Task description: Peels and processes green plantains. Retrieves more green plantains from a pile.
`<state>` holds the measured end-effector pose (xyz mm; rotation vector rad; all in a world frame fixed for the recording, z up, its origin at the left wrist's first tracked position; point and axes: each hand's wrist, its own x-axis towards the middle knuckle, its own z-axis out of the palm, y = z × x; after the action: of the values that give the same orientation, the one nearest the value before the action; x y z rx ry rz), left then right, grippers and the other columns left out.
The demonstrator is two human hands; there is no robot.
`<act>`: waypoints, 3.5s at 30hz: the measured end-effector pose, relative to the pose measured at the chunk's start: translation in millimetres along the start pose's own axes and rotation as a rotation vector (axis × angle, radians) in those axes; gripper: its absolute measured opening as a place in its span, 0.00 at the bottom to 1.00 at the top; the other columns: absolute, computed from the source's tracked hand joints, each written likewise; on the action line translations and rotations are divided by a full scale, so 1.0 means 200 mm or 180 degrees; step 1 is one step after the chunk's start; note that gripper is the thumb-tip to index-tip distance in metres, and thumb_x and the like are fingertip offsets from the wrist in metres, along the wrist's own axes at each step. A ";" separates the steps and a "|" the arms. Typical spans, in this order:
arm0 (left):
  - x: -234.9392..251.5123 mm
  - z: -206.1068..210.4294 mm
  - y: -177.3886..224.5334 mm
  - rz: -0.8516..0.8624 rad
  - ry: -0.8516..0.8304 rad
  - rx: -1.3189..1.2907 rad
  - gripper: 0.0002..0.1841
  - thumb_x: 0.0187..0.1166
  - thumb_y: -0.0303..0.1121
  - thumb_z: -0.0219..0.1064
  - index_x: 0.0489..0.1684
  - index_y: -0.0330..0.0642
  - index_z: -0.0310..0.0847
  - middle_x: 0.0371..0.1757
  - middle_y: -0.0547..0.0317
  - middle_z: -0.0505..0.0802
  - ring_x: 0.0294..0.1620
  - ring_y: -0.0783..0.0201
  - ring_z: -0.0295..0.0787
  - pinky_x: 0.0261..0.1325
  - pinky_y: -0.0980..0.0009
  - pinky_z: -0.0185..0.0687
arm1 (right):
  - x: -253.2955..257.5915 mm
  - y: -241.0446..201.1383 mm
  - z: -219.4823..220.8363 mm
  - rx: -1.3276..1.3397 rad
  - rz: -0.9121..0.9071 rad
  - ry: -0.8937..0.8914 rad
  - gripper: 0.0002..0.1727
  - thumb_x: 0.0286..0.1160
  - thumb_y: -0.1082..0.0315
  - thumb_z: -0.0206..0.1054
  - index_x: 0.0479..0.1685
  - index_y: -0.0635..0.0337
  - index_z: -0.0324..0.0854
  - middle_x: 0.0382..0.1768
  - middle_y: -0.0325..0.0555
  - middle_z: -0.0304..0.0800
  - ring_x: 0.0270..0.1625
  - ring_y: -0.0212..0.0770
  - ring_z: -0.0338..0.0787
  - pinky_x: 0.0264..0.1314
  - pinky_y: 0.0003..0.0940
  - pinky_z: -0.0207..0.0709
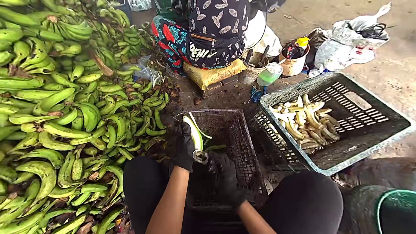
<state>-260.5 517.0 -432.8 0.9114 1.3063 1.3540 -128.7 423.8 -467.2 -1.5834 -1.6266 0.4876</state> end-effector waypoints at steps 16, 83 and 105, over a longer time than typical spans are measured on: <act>-0.09 0.18 0.07 -0.0138 -0.0022 0.0076 0.20 0.93 0.30 0.45 0.75 0.25 0.65 0.57 0.43 0.83 0.54 0.67 0.80 0.63 0.73 0.77 | 0.21 0.06 -0.09 -0.0174 0.0327 -0.0202 0.23 0.82 0.67 0.54 0.73 0.61 0.81 0.60 0.64 0.89 0.58 0.66 0.90 0.59 0.68 0.78; -0.16 -0.07 0.70 0.2154 0.0074 0.0205 0.24 0.74 0.20 0.69 0.70 0.23 0.77 0.69 0.36 0.85 0.70 0.54 0.82 0.76 0.62 0.76 | -0.01 0.03 -0.25 0.1846 0.1604 -0.0932 0.22 0.93 0.61 0.34 0.50 0.57 0.76 0.30 0.33 0.91 0.33 0.29 0.92 0.38 0.30 0.89; -0.40 -1.49 -0.05 0.0192 0.0547 -0.0413 0.29 0.78 0.41 0.67 0.78 0.43 0.70 0.59 0.60 0.90 0.56 0.68 0.88 0.62 0.67 0.86 | -0.15 0.11 -0.12 0.1743 0.1974 -0.1189 0.24 0.91 0.54 0.43 0.74 0.62 0.59 0.37 0.31 0.87 0.33 0.27 0.89 0.38 0.29 0.88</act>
<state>-530.4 371.2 -472.5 0.7645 1.3110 1.5736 -100.7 392.6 -476.9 -1.5917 -1.0648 1.4904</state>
